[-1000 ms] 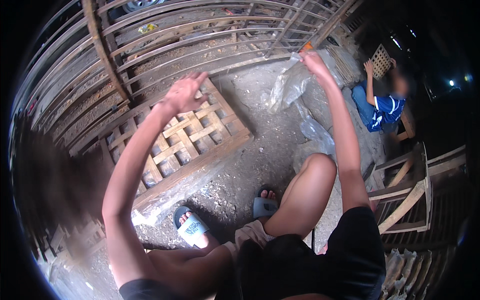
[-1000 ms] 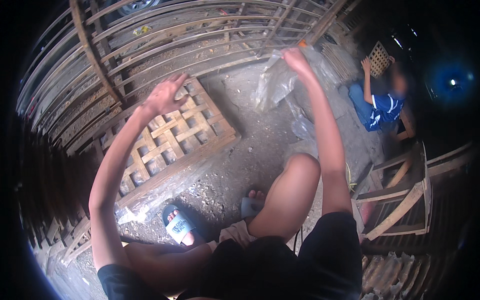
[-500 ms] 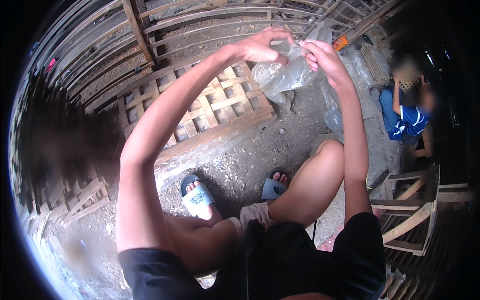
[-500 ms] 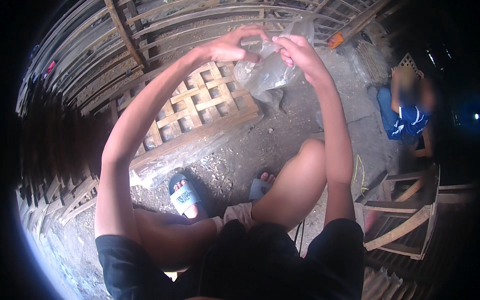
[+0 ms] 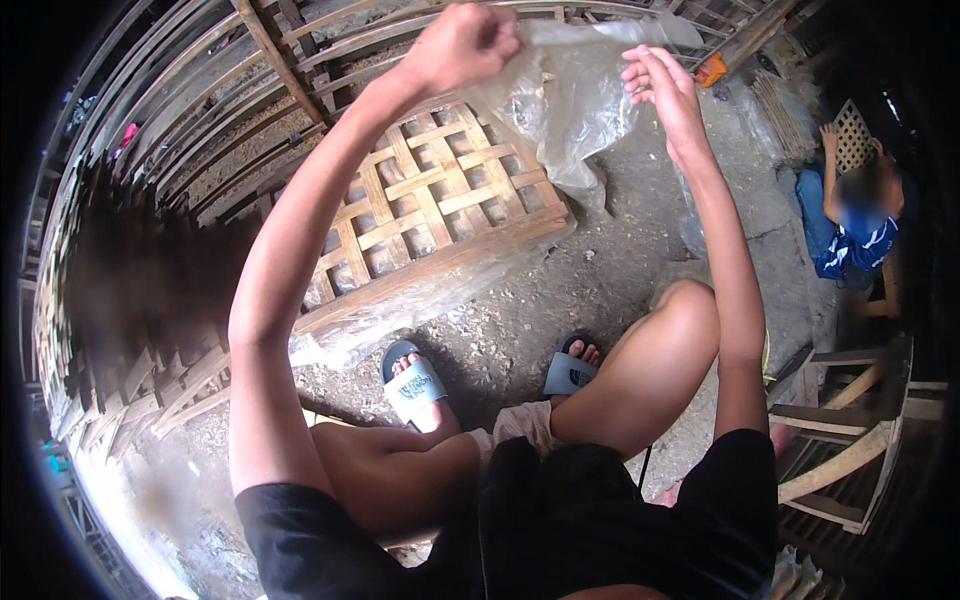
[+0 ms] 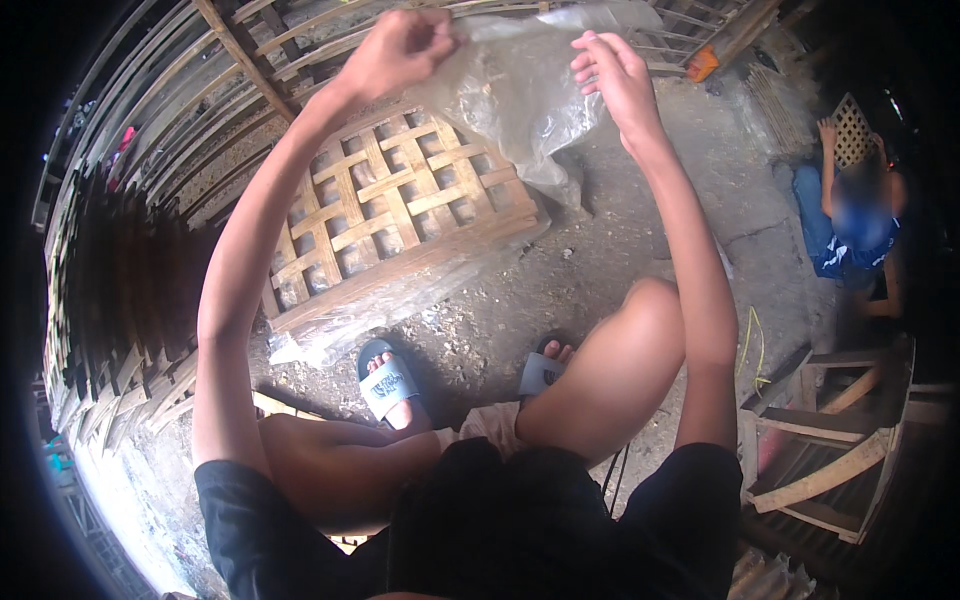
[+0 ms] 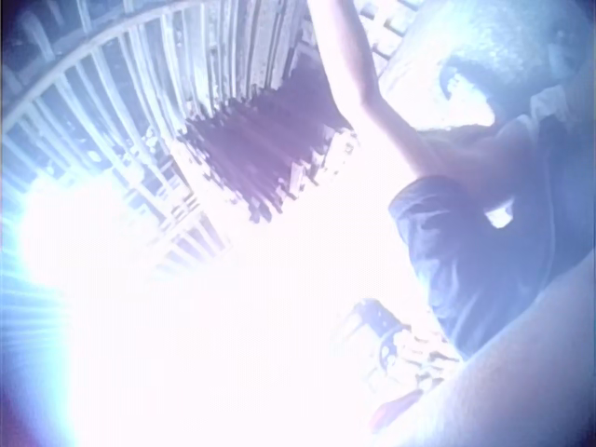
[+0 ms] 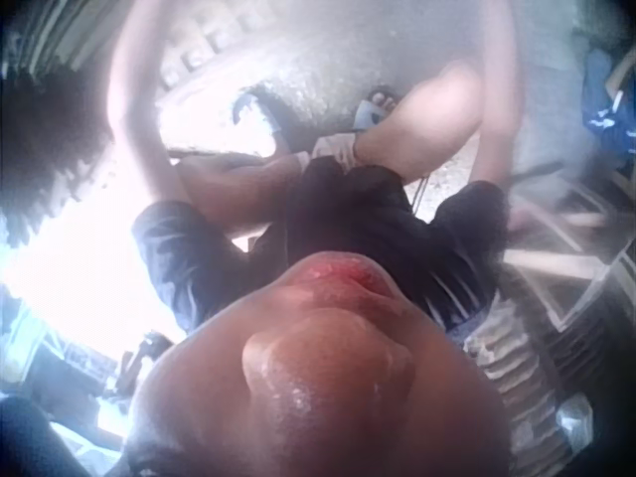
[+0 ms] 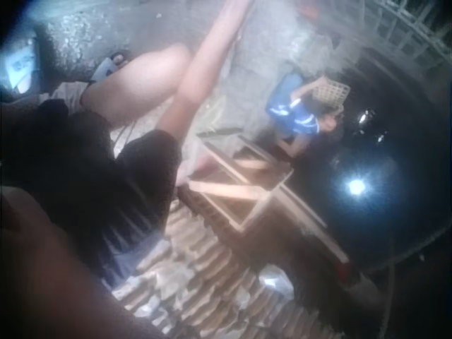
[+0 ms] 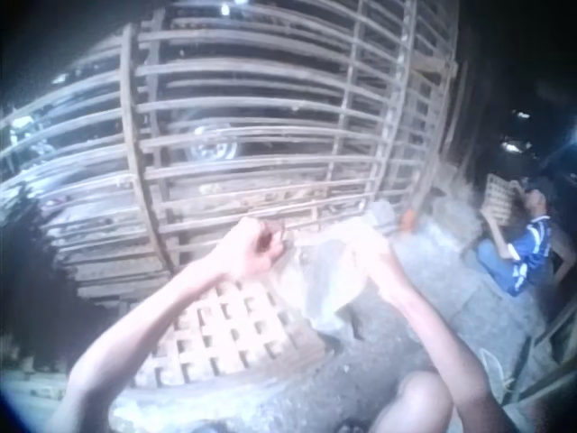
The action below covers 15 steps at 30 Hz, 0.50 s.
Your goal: The person sits on the floor and assembles a wooden lattice panel by hand. They place a plastic sheet on the ground, position the lattice frame, and press the woven strips into place to secure the structure.
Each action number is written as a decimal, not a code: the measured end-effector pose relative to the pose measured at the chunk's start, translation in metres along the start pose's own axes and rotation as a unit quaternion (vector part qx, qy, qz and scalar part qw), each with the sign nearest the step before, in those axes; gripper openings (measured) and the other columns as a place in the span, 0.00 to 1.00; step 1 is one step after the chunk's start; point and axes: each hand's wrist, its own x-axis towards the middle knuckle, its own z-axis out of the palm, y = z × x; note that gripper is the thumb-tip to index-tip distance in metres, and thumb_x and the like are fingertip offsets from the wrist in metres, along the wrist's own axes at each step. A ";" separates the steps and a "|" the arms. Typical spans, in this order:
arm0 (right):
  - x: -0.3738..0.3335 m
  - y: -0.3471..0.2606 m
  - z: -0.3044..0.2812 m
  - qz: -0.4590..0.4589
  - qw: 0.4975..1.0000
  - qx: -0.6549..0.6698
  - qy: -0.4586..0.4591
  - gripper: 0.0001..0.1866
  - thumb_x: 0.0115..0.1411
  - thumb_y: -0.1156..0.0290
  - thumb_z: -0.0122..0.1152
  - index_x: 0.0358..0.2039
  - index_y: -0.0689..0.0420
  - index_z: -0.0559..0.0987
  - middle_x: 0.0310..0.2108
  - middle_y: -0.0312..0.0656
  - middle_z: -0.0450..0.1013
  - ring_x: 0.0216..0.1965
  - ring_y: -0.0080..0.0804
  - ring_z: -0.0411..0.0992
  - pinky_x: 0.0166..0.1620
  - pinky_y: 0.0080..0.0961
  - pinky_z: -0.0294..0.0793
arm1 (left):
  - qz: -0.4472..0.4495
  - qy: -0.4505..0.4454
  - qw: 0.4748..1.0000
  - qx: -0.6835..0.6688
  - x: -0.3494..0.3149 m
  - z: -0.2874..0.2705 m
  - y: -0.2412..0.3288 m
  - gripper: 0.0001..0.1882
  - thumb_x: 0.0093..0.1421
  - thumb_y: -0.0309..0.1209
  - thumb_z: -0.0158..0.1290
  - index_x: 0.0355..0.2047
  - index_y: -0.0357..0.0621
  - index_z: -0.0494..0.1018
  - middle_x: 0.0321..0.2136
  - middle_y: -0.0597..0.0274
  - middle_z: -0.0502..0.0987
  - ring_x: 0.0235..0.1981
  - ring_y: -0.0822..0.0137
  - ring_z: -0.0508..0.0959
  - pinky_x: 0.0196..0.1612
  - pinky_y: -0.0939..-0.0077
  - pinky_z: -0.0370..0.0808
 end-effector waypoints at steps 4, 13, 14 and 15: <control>0.017 0.050 0.010 0.021 0.996 -0.077 0.040 0.24 0.75 0.50 0.56 0.51 0.60 0.79 0.43 0.43 0.79 0.46 0.31 0.76 0.52 0.34 0.76 | -0.177 0.154 0.970 -0.069 -0.027 -0.030 -0.029 0.10 0.69 0.33 0.58 0.36 0.38 0.80 0.25 0.68 0.77 0.26 0.74 0.75 0.29 0.73 0.75; -0.027 0.237 0.074 0.364 0.885 -0.154 -0.247 0.60 0.69 0.24 0.42 0.81 0.58 0.38 0.83 0.53 0.34 0.82 0.48 0.44 0.78 0.53 0.49 | -0.423 0.287 0.842 -0.176 -0.297 -0.063 -0.166 0.14 0.68 0.38 0.59 0.32 0.39 0.80 0.22 0.69 0.75 0.18 0.76 0.71 0.20 0.75 0.69; -0.045 0.226 0.104 0.389 0.877 -0.071 -0.274 0.60 0.68 0.24 0.46 0.82 0.58 0.41 0.82 0.52 0.41 0.81 0.47 0.46 0.77 0.55 0.50 | -0.454 0.299 0.821 -0.171 -0.351 -0.071 -0.156 0.14 0.69 0.38 0.59 0.33 0.40 0.80 0.21 0.69 0.75 0.18 0.76 0.71 0.19 0.76 0.68; -0.039 0.234 0.106 0.389 0.879 -0.050 -0.271 0.57 0.67 0.26 0.49 0.80 0.57 0.48 0.81 0.51 0.47 0.80 0.47 0.49 0.76 0.55 0.51 | -0.471 0.291 0.813 -0.179 -0.376 -0.062 -0.147 0.13 0.69 0.38 0.59 0.33 0.40 0.80 0.21 0.69 0.74 0.17 0.76 0.72 0.18 0.76 0.68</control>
